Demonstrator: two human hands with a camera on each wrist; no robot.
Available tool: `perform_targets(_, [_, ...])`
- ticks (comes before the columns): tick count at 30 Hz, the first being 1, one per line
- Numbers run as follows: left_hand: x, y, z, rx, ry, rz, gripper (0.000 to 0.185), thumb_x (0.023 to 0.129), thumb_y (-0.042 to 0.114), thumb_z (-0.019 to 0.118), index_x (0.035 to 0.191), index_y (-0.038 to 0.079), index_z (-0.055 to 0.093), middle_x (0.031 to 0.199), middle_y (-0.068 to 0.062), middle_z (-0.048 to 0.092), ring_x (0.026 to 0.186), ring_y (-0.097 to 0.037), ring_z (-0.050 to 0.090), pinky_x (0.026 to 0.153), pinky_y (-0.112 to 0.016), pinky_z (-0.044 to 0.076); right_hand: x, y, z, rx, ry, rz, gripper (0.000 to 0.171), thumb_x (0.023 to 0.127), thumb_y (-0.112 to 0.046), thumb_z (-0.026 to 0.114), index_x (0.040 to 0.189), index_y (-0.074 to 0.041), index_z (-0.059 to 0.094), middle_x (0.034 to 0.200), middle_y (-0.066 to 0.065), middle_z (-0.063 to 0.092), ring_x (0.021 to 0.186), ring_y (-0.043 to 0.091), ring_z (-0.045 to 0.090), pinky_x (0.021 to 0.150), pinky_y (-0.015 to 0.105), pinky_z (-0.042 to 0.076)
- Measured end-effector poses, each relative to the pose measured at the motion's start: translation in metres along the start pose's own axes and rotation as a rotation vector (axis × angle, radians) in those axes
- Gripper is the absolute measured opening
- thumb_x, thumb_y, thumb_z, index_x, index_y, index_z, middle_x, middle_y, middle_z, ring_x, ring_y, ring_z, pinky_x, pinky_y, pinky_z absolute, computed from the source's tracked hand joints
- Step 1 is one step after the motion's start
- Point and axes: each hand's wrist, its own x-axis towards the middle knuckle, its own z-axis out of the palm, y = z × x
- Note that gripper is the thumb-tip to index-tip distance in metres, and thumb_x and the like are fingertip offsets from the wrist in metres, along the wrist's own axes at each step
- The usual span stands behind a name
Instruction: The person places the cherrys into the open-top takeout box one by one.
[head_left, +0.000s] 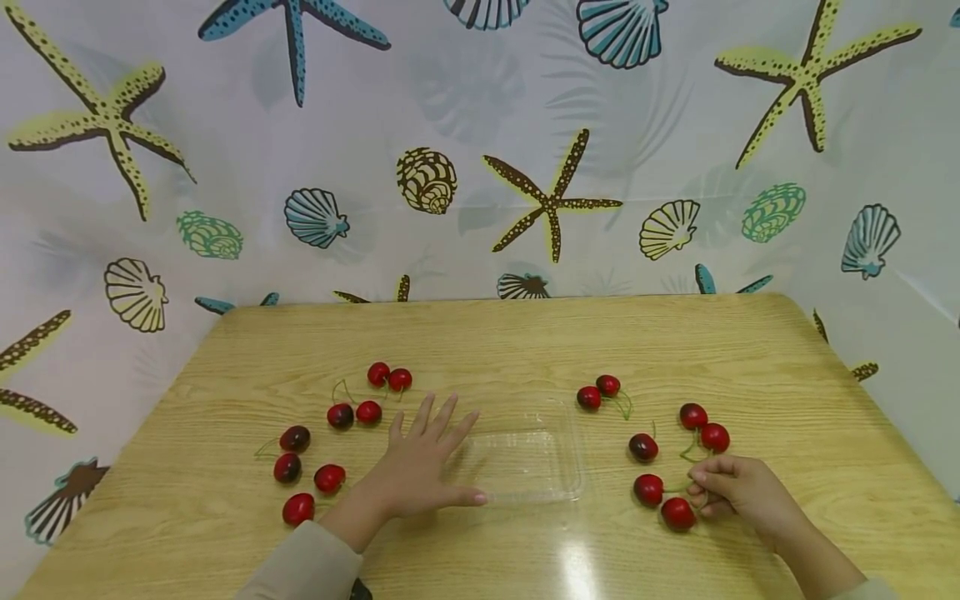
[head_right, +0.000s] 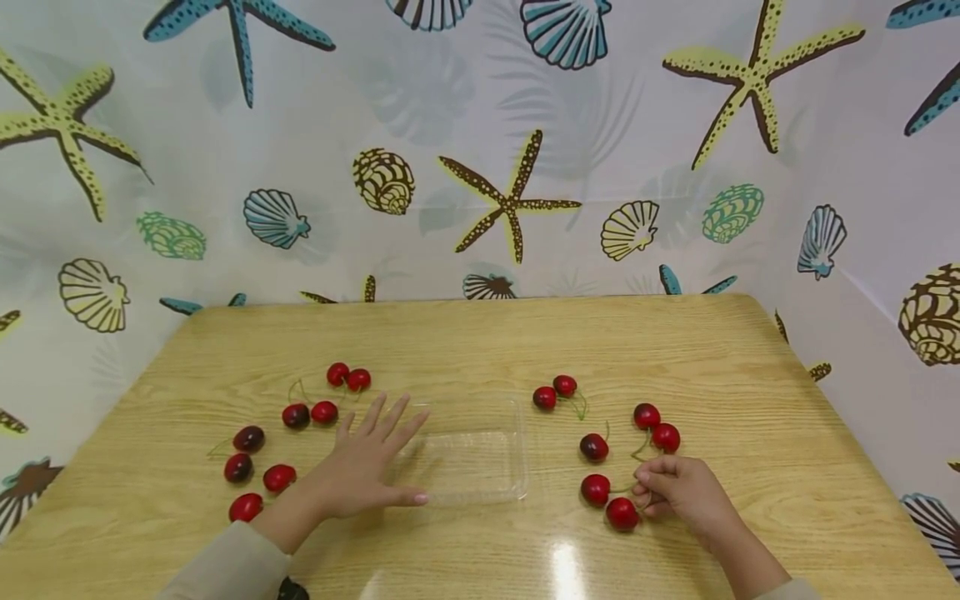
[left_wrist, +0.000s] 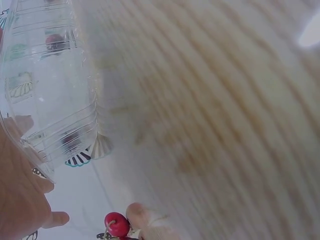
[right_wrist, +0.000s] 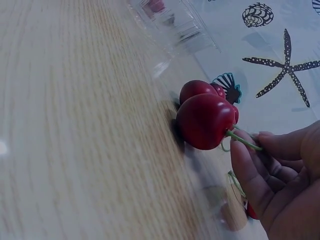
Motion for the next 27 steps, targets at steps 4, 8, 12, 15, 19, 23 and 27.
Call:
perform_targets(4, [0.0, -0.001, 0.001, -0.005, 0.006, 0.005, 0.093, 0.067, 0.07, 0.048, 0.139, 0.02, 0.017, 0.143, -0.009, 0.003, 0.128, -0.034, -0.004, 0.09, -0.063, 0.003, 0.0, -0.001, 0.001, -0.014, 0.009, -0.019, 0.029, 0.089, -0.01, 0.047, 0.099, 0.017, 0.048, 0.08, 0.007, 0.058, 0.072, 0.016, 0.059, 0.066, 0.026, 0.048])
perform_targets(8, [-0.001, -0.002, 0.003, -0.014, 0.008, 0.009, 0.093, 0.067, 0.07, 0.048, 0.139, 0.021, 0.017, 0.143, -0.008, 0.001, 0.128, -0.033, -0.004, 0.09, -0.063, 0.003, 0.0, -0.004, 0.003, -0.027, 0.023, -0.036, 0.03, 0.089, -0.013, 0.048, 0.099, 0.016, 0.049, 0.081, 0.007, 0.059, 0.073, 0.016, 0.059, 0.066, 0.027, 0.048])
perform_targets(12, [-0.001, -0.003, 0.004, -0.026, 0.004, 0.013, 0.093, 0.067, 0.071, 0.047, 0.139, 0.021, 0.016, 0.143, -0.007, -0.001, 0.128, -0.032, -0.006, 0.091, -0.062, 0.003, -0.001, -0.008, 0.006, -0.012, 0.028, -0.046, 0.031, 0.089, -0.014, 0.048, 0.1, 0.015, 0.049, 0.081, 0.007, 0.059, 0.073, 0.016, 0.059, 0.066, 0.027, 0.048])
perform_targets(15, [-0.002, -0.004, 0.004, -0.041, 0.002, 0.017, 0.094, 0.067, 0.07, 0.047, 0.139, 0.02, 0.015, 0.143, -0.007, -0.001, 0.128, -0.031, -0.008, 0.091, -0.062, 0.004, -0.002, -0.011, 0.009, 0.003, 0.021, -0.066, 0.032, 0.088, -0.015, 0.049, 0.099, 0.015, 0.049, 0.081, 0.007, 0.06, 0.073, 0.016, 0.06, 0.066, 0.027, 0.048])
perform_targets(19, [-0.003, -0.005, 0.004, -0.057, 0.003, 0.019, 0.094, 0.067, 0.07, 0.048, 0.14, 0.02, 0.014, 0.143, -0.007, -0.003, 0.127, -0.029, -0.011, 0.091, -0.062, 0.004, -0.003, -0.014, 0.013, 0.016, 0.015, -0.108, 0.032, 0.088, -0.016, 0.049, 0.098, 0.014, 0.05, 0.082, 0.009, 0.06, 0.073, 0.016, 0.061, 0.066, 0.027, 0.048])
perform_targets(23, [-0.004, -0.006, 0.005, -0.063, 0.008, 0.022, 0.094, 0.067, 0.069, 0.049, 0.14, 0.021, 0.014, 0.143, -0.006, -0.003, 0.128, -0.029, -0.011, 0.091, -0.061, 0.005, -0.004, -0.018, 0.018, 0.013, 0.036, -0.151, 0.032, 0.089, -0.017, 0.049, 0.096, 0.014, 0.05, 0.082, 0.01, 0.06, 0.072, 0.017, 0.061, 0.066, 0.027, 0.048])
perform_targets(27, [-0.005, -0.007, 0.007, -0.069, 0.014, 0.027, 0.094, 0.067, 0.069, 0.049, 0.139, 0.02, 0.015, 0.143, -0.007, -0.003, 0.128, -0.03, -0.01, 0.092, -0.061, 0.006, -0.004, -0.022, 0.023, 0.025, 0.068, -0.185, 0.032, 0.088, -0.017, 0.05, 0.095, 0.014, 0.05, 0.079, 0.009, 0.06, 0.071, 0.018, 0.06, 0.066, 0.028, 0.049])
